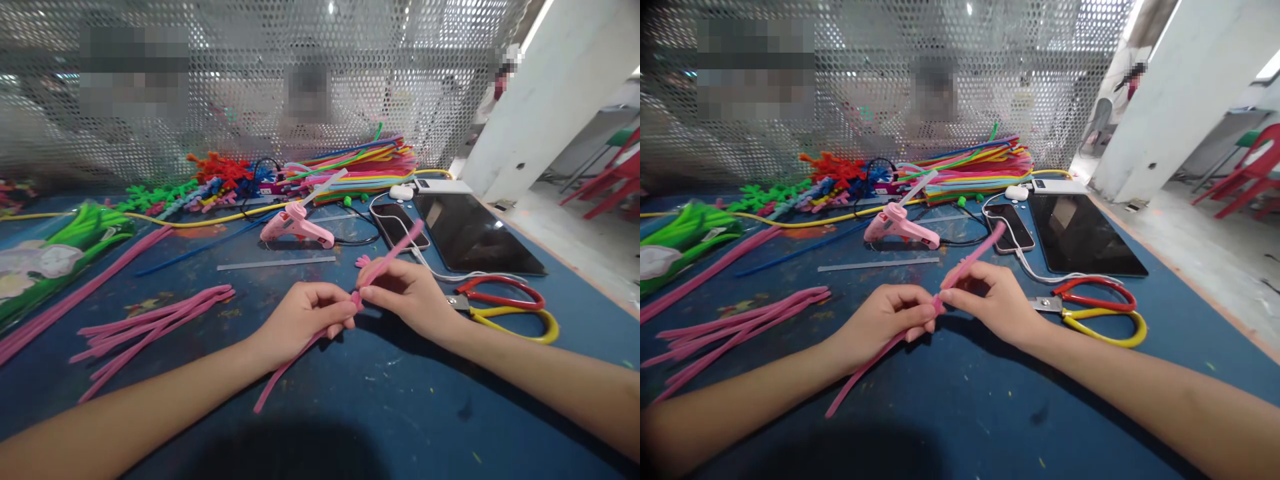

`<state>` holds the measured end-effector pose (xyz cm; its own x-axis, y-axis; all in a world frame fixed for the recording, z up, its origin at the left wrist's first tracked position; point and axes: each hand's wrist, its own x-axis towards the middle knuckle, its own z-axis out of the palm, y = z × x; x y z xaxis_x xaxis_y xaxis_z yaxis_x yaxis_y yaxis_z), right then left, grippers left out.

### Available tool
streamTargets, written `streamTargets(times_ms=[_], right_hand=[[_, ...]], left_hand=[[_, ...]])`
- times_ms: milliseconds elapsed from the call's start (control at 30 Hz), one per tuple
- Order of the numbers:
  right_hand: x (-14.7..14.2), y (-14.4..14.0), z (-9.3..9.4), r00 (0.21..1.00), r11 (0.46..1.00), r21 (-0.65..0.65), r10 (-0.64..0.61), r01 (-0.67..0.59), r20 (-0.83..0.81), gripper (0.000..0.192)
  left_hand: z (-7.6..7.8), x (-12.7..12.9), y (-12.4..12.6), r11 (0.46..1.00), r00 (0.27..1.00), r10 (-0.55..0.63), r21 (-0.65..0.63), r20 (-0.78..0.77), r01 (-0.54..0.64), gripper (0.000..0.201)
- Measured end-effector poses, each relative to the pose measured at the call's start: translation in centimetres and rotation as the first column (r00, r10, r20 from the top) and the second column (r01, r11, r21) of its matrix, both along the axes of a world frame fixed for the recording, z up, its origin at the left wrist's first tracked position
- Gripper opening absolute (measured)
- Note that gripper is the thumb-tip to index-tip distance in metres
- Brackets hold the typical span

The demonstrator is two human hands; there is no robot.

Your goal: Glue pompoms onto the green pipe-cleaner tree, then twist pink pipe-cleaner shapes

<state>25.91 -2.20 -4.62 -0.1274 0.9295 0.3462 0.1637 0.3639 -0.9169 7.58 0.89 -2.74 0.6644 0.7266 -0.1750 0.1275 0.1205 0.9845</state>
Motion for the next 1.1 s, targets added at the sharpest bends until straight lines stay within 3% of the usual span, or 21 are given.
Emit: streamTargets(times_ms=[200,333,433,633,800,1100], right_hand=[[0.0,-0.1,0.2,0.992,0.99,-0.066,0.125,-0.124,0.015,0.009],[0.2,0.0,0.2,0.99,0.985,-0.103,0.139,-0.14,-0.025,0.011],[0.2,0.1,0.1,0.99,0.984,-0.131,0.111,-0.122,-0.089,0.014],[-0.3,-0.4,0.3,0.958,0.938,-0.239,0.207,-0.253,-0.199,0.019],[-0.5,-0.6,0.1,0.937,0.916,-0.303,0.168,-0.263,-0.306,0.017],[-0.8,-0.7,1.1,0.933,0.881,-0.352,0.224,-0.317,-0.281,0.024]], left_hand=[[-0.1,-0.1,0.2,0.994,0.999,0.003,-0.108,0.04,0.002,0.018],[-0.5,-0.1,0.2,0.974,0.97,0.089,-0.223,0.224,-0.038,0.017],[-0.7,-0.1,0.1,0.972,0.945,0.085,-0.235,0.315,-0.009,0.021],[-0.6,-0.3,0.0,0.97,0.964,0.027,-0.24,0.263,0.038,0.018],[-0.3,-0.4,0.0,0.979,0.971,-0.03,-0.187,0.236,0.076,0.01],[-0.5,-0.4,-0.3,0.975,0.968,-0.004,-0.214,0.25,0.059,0.012]])
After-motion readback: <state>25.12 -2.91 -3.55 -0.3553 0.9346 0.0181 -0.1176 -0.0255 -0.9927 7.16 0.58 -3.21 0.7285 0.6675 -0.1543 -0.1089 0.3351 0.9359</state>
